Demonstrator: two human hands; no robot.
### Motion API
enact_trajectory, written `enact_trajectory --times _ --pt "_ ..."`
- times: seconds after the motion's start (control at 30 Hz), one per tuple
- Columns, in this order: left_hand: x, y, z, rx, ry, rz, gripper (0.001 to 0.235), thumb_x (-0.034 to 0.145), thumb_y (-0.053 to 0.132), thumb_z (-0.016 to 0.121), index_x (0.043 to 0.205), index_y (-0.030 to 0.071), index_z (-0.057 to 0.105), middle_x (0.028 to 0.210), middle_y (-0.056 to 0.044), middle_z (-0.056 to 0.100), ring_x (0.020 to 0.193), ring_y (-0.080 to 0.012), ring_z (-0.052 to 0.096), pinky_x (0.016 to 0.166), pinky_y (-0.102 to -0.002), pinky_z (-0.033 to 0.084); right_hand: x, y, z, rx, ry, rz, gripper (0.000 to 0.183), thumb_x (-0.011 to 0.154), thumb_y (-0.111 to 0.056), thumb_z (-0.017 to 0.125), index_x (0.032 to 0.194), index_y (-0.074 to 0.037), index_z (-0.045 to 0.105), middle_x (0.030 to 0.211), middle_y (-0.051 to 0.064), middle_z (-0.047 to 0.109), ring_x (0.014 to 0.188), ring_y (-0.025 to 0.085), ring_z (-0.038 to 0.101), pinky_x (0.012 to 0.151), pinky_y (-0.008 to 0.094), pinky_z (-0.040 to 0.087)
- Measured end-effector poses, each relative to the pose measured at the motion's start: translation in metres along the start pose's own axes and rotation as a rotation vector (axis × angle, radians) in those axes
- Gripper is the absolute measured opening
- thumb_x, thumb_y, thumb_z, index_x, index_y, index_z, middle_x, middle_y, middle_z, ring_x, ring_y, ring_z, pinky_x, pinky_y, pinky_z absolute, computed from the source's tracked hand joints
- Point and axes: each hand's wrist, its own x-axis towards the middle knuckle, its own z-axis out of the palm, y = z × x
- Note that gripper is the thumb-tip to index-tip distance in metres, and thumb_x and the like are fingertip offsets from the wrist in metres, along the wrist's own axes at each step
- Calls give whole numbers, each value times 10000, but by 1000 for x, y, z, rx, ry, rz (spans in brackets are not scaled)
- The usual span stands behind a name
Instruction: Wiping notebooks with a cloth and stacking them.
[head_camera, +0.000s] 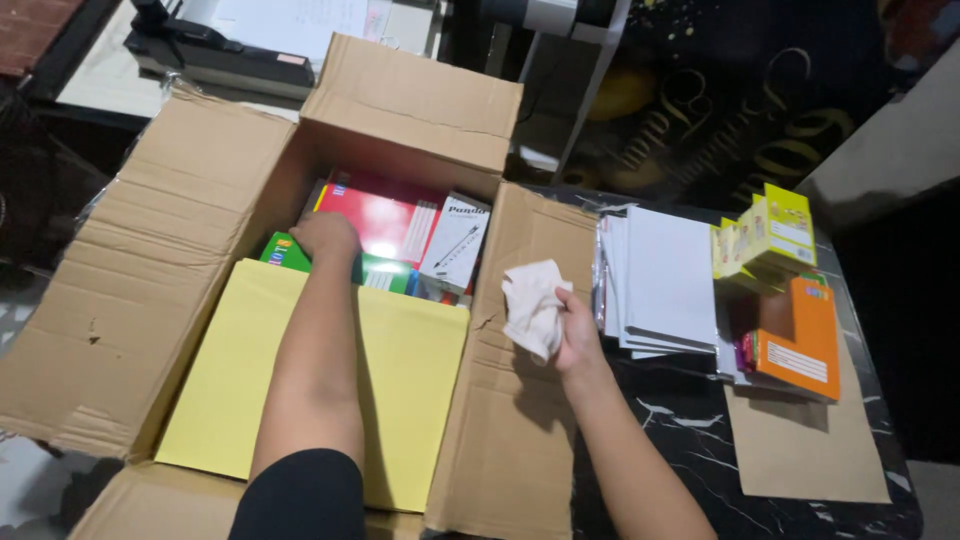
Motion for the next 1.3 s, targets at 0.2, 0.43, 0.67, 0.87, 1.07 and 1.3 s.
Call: enact_trajectory --times 0.2,0.43,0.67,0.87,1.07,1.3 --pt "-16 -6 -25 -103 12 -49 421 971 349 588 1221 42 730 1330 -202 624 1245 -348 596 1049 -475 405 51 26 59 -52 -89 78 501 1026 -302 417 1385 32 520 1327 223 648 1213 396 634 1097 568 471" --pt "-8 -16 -40 -376 20 -48 643 842 441 777 1326 76 563 1304 -221 599 1227 -365 568 1025 -534 376 98 56 115 -147 -110 88 485 1001 -287 403 1353 20 533 1322 205 645 1210 394 619 1079 597 452" --pt "-41 -7 -97 -1156 -167 448 454 926 121 723 1343 52 557 1175 -161 719 970 -226 701 783 -368 585 156 99 149 -95 -57 -153 404 1061 -219 430 1371 31 492 1330 231 611 1201 376 622 1058 532 511" --pt "-134 47 -91 -1531 -198 592 713 982 12 634 1617 202 373 1225 -114 707 847 -155 590 738 -308 522 142 121 185 -421 -158 -531 317 1122 -289 431 1310 -63 550 1196 127 620 1066 243 613 949 412 511" --pt "-192 52 -156 -1366 -123 803 561 995 56 548 1544 160 503 1293 -113 702 974 -123 639 837 -243 548 89 87 182 -290 -303 -515 403 1135 -384 444 1308 -37 553 1117 80 603 987 193 598 844 378 507" --pt "-246 81 -147 -1699 -348 959 533 1035 161 461 1561 76 465 1409 -34 595 1232 -115 544 1056 -256 439 -18 45 197 -489 -451 -856 604 1114 -495 407 1539 -66 401 1345 61 586 1185 166 596 1064 316 491"
